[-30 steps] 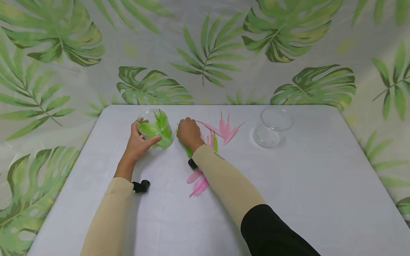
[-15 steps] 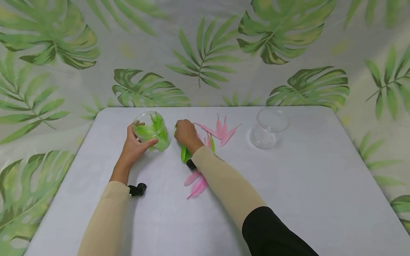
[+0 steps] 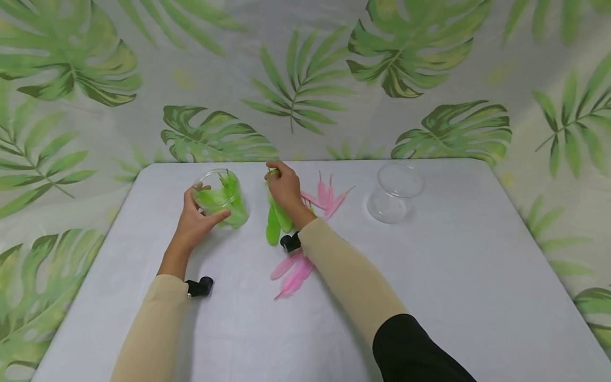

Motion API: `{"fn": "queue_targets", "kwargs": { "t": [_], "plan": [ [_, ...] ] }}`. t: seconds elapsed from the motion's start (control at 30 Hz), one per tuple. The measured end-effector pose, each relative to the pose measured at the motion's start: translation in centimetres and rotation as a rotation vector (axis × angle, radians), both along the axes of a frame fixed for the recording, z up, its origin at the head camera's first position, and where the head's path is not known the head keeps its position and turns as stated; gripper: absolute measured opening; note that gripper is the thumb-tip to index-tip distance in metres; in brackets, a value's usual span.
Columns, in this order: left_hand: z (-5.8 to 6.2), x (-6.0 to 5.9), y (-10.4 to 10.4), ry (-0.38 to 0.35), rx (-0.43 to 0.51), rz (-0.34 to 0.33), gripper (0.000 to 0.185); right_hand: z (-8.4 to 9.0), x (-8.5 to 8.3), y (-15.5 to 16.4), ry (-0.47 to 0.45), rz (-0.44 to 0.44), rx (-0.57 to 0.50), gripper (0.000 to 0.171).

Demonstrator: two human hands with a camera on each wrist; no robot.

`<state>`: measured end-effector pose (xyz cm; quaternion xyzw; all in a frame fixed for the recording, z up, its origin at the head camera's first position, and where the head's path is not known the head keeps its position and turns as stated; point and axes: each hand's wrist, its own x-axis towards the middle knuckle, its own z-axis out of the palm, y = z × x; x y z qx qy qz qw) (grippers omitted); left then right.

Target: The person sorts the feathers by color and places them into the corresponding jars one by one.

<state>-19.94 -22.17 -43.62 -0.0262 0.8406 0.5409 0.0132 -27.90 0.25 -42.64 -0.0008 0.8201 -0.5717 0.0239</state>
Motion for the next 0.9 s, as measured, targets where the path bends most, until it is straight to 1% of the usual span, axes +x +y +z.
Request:
{"fn": "queue_targets", "kwargs": {
  "t": [0.07, 0.1, 0.17, 0.27, 0.37, 0.47, 0.57, 0.67, 0.8, 0.9],
  "plan": [
    [0.1, 0.0, 0.0, 0.0, -0.001, -0.002, 0.1, 0.6, 0.2, 0.7, 0.003, -0.017, -0.111, 0.034],
    [0.1, 0.0, -0.1, 0.0, 0.001, -0.004, 0.1, 0.9, 0.2, 1.1, 0.012, -0.025, -0.151, 0.032],
    [0.1, -0.1, 0.0, -0.002, 0.005, -0.007, 0.1, 1.6, 0.5, 1.9, 0.05, -0.01, -0.216, 0.03],
    [0.0, -0.2, 0.2, -0.005, 0.012, -0.009, 0.1, 2.8, 1.0, 3.2, 0.145, 0.041, -0.24, 0.024],
    [0.0, -0.2, 0.3, -0.005, 0.01, -0.004, 0.1, 4.3, 1.8, 4.3, 0.237, 0.095, -0.239, 0.022],
    [0.0, -0.1, 0.2, -0.012, 0.001, -0.001, 0.101, 5.9, 2.7, 5.3, 0.292, 0.134, -0.268, 0.023],
    [0.1, -0.2, 0.1, -0.017, -0.004, 0.0, 0.102, 7.3, 3.6, 6.3, 0.317, 0.157, -0.313, 0.024],
    [0.2, -0.2, 0.0, -0.013, -0.008, -0.008, 0.103, 8.3, 4.1, 6.9, 0.329, 0.169, -0.335, 0.024],
    [0.3, -0.2, 0.0, -0.021, -0.003, -0.004, 0.104, 8.8, 4.5, 7.3, 0.336, 0.185, -0.367, 0.023],
    [0.2, 0.0, 0.0, -0.031, 0.003, 0.001, 0.104, 8.8, 4.7, 7.3, 0.337, 0.189, -0.396, 0.022]
  ]
}}
